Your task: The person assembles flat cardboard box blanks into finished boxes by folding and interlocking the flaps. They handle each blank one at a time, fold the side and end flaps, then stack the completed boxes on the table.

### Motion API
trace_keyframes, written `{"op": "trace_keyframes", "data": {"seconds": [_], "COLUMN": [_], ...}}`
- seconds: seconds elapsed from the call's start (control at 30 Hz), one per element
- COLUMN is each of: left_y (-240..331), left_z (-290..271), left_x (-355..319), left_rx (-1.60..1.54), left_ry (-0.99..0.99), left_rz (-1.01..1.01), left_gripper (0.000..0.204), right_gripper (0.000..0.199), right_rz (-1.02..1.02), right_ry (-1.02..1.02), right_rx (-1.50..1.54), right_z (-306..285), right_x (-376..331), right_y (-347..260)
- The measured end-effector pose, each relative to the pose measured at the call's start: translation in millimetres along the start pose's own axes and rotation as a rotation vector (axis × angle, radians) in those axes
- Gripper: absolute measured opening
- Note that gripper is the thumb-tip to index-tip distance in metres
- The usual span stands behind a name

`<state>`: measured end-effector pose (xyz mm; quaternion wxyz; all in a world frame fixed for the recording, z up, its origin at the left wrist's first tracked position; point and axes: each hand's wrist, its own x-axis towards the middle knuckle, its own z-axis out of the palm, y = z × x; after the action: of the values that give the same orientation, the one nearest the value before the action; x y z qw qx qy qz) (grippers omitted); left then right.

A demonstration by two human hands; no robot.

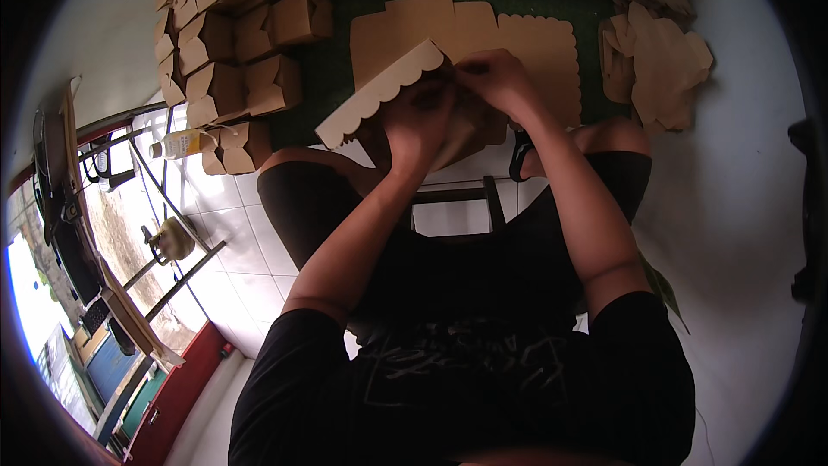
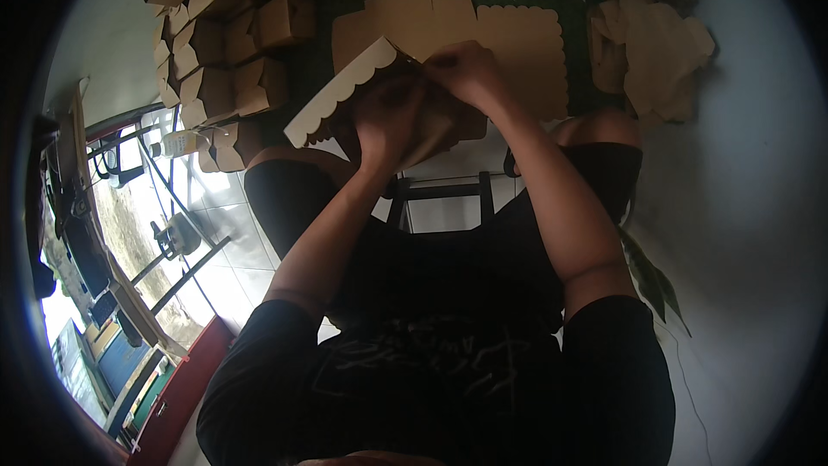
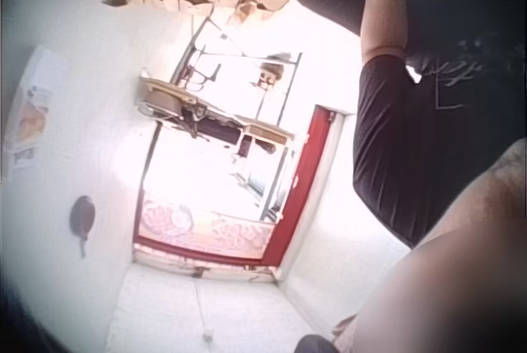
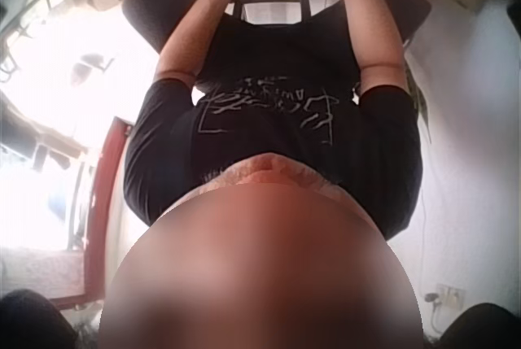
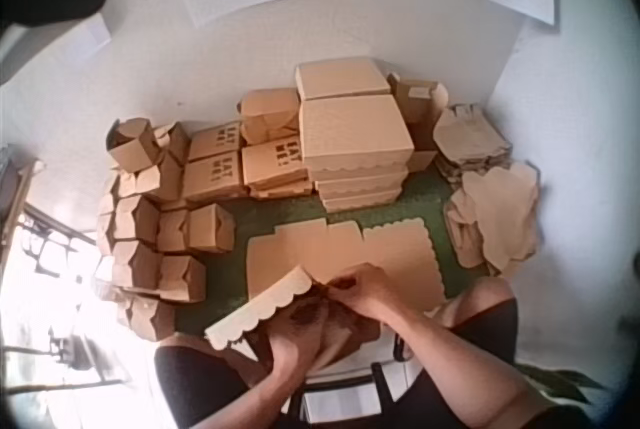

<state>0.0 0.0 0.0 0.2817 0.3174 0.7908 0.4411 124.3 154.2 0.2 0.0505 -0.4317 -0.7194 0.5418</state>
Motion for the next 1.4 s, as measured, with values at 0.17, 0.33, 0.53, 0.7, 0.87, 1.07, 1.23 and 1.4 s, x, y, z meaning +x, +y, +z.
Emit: {"op": "trace_keyframes", "data": {"seconds": [0.17, 0.33, 0.53, 0.7, 0.87, 1.07, 1.23, 1.4], "left_y": [-4, -6, -12, -14, -9, -8, -32, -64], "left_z": [7, 7, 10, 9, 7, 10, 10, 21], "left_x": [-1, -2, -3, -2, 1, 3, 5, -2], "left_rx": [0.005, -0.022, 0.033, 0.098, -0.165, -0.428, -0.184, 0.011], "left_ry": [0.067, 0.087, 0.097, 0.042, 0.098, 0.067, 0.011, 0.113], "left_rz": [0.007, -0.046, -0.033, -0.001, -0.048, -0.144, -0.103, 0.111], "left_gripper": [0.026, 0.026, 0.031, 0.031, 0.03, 0.029, 0.037, 0.035], "right_gripper": [0.03, 0.03, 0.03, 0.027, 0.025, 0.026, 0.026, 0.025], "right_rz": [0.009, 0.004, -0.025, -0.049, -0.029, -0.064, -0.008, 0.028], "right_ry": [-0.027, -0.032, -0.048, -0.031, -0.018, -0.051, -0.068, -0.059], "right_rx": [-0.006, -0.005, -0.002, -0.048, -0.074, -0.031, 0.088, 0.172], "right_z": [-2, 2, 2, 5, 9, 7, 12, 12], "right_x": [-4, -4, -5, -3, -3, 0, 5, 5], "right_y": [-4, -8, -8, -6, -5, 2, 15, 16]}}
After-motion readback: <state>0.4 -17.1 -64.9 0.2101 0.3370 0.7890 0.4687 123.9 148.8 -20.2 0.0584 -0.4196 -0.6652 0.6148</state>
